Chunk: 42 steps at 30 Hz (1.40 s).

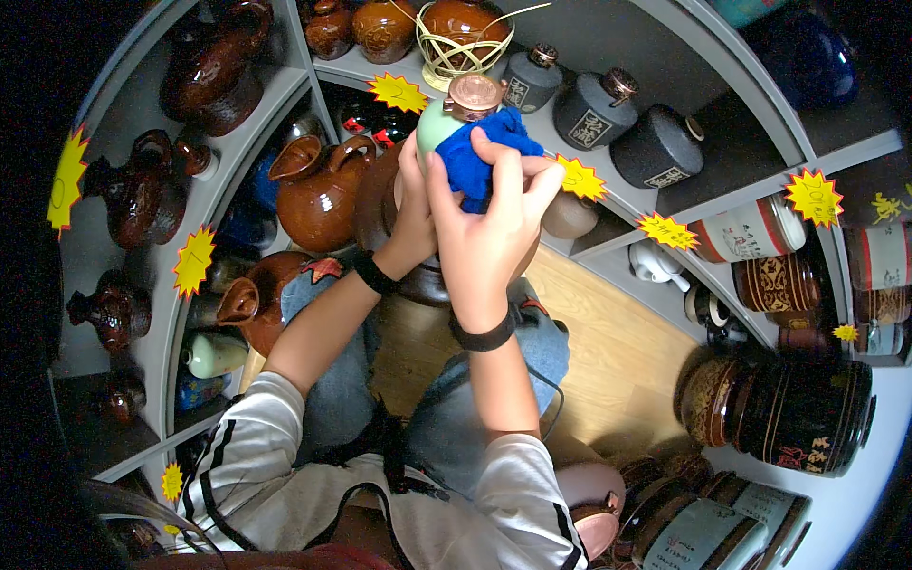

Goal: Cleaning and organizing various ceramic jars and pottery on shelves.

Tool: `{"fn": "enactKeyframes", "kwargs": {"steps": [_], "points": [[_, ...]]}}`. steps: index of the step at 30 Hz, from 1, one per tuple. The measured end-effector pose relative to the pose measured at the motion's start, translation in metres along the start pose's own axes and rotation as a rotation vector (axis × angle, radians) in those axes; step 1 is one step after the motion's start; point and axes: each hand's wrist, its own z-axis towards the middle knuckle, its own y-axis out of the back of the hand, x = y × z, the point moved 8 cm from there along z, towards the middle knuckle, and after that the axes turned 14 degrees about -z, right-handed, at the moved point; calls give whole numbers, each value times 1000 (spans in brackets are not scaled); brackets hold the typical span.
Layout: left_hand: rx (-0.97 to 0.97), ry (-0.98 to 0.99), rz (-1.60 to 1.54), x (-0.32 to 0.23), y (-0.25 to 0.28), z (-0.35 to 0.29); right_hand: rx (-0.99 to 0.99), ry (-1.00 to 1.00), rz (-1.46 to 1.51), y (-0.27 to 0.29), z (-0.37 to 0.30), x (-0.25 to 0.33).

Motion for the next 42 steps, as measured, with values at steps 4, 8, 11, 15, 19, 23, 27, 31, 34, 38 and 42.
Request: {"fn": "enactKeyframes", "kwargs": {"steps": [4,8,11,15,19,23,27,31,34,38,42], "points": [[-27,-48,233,2,-4,-5,-9,-24,126,-5,7,-19],[-67,37,-93,25,3,-3,-33,-27,228,-9,12,-32],[21,100,-153,31,15,11,0,-14,267,-12,16,-40],[129,203,-382,33,9,22,32,-1,292,-13,21,-45],[163,297,-641,42,6,21,8,-4,220,-5,17,-35],[123,250,-618,37,5,23,-53,50,104,5,11,-19],[32,166,-389,31,8,19,10,4,86,5,10,-17],[-31,121,-136,30,6,14,22,-26,41,8,9,-11],[-17,38,-55,13,6,16,-74,51,32,5,9,-14],[101,226,-403,23,5,17,-63,35,70,3,15,-23],[85,185,-392,22,5,18,-77,32,100,3,18,-30]]}}
